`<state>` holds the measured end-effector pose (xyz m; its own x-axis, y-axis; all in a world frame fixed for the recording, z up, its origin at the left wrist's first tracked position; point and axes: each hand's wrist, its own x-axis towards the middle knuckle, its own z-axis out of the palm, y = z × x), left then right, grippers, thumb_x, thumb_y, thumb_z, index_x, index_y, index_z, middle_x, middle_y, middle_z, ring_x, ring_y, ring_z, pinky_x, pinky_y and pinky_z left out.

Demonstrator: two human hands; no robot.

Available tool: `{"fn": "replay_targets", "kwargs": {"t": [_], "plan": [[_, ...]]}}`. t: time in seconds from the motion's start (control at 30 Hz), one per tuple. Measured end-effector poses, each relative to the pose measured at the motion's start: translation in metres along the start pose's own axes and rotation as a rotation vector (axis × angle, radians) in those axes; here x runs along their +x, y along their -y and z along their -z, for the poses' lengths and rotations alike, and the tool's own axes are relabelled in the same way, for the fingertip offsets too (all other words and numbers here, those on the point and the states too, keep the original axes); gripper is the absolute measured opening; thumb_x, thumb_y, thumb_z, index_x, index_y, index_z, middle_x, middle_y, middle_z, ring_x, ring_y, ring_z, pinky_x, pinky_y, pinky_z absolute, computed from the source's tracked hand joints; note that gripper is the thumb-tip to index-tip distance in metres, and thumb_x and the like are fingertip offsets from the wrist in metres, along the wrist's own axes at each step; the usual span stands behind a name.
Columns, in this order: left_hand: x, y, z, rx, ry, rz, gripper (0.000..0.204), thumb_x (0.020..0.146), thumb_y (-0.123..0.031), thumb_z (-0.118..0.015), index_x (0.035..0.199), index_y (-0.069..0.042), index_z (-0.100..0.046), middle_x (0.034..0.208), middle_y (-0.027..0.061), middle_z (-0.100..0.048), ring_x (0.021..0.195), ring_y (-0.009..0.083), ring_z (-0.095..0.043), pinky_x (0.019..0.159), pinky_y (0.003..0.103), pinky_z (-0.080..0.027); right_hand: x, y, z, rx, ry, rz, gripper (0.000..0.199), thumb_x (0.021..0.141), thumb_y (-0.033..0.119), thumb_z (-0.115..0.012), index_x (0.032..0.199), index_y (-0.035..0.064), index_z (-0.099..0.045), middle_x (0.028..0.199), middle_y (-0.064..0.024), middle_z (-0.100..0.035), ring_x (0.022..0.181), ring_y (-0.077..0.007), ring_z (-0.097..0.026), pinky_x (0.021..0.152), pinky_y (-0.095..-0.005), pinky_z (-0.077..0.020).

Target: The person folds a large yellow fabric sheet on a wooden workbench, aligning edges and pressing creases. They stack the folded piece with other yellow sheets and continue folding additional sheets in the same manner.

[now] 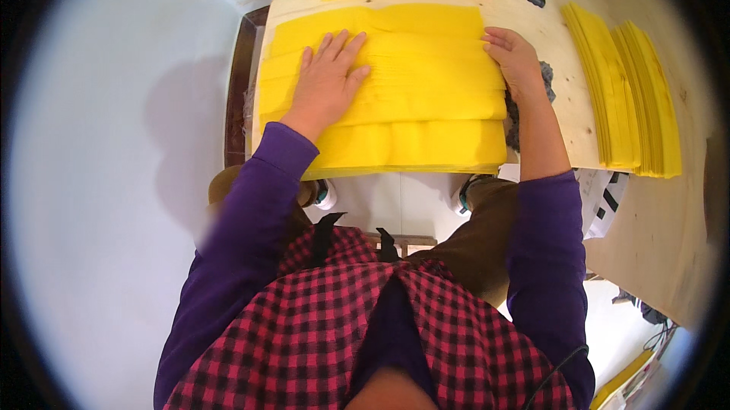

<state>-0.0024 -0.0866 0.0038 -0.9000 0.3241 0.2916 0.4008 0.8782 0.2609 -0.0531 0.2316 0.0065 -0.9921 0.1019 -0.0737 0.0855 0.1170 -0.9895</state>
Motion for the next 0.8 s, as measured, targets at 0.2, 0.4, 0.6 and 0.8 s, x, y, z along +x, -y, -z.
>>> {"fn": "replay_targets", "kwargs": {"t": [0.2, 0.4, 0.6, 0.8], "plan": [[0.0, 0.0, -0.001, 0.088, 0.041, -0.018, 0.047, 0.096, -0.039, -0.045, 0.141, -0.024, -0.042, 0.146, 0.0129, -0.038, 0.136, 0.0347, -0.032, 0.11, 0.056, -0.022, -0.001, 0.002, -0.001, -0.042, -0.024, -0.016, 0.032, 0.083, -0.002, -0.062, 0.116, -0.0039, -0.059, 0.104, -0.0086, -0.064, 0.093, -0.0137, -0.06, 0.082, -0.0223, -0.0488], [-0.001, 0.0, -0.001, 0.092, 0.009, -0.039, 0.046, 0.096, -0.038, -0.047, 0.139, -0.023, -0.045, 0.143, 0.0122, -0.041, 0.135, 0.0321, -0.034, 0.109, 0.057, -0.023, 0.001, -0.003, 0.001, -0.096, -0.029, 0.033, 0.033, 0.083, -0.001, -0.062, 0.116, -0.003, -0.059, 0.104, -0.008, -0.064, 0.092, -0.0133, -0.06, 0.083, -0.0226, -0.048], [-0.003, 0.0, 0.0, 0.063, -0.016, -0.033, 0.047, 0.095, -0.039, -0.047, 0.139, -0.021, -0.045, 0.142, 0.0119, -0.042, 0.135, 0.031, -0.035, 0.11, 0.057, -0.02, -0.002, 0.012, 0.004, -0.323, -0.101, 0.087, 0.03, 0.087, 0.008, -0.062, 0.116, 0.0012, -0.062, 0.106, -0.007, -0.064, 0.094, -0.0149, -0.06, 0.082, -0.0266, -0.0484], [-0.006, 0.002, -0.002, 0.017, -0.032, -0.023, 0.048, 0.095, -0.042, -0.045, 0.139, -0.02, -0.045, 0.143, 0.0139, -0.041, 0.136, 0.0316, -0.034, 0.111, 0.056, -0.018, -0.019, 0.05, -0.037, -0.698, -0.146, 0.468, 0.027, 0.09, 0.021, -0.062, 0.114, 0.0103, -0.065, 0.108, -0.0097, -0.066, 0.1, -0.021, -0.061, 0.086, -0.0348, -0.0478]]}}
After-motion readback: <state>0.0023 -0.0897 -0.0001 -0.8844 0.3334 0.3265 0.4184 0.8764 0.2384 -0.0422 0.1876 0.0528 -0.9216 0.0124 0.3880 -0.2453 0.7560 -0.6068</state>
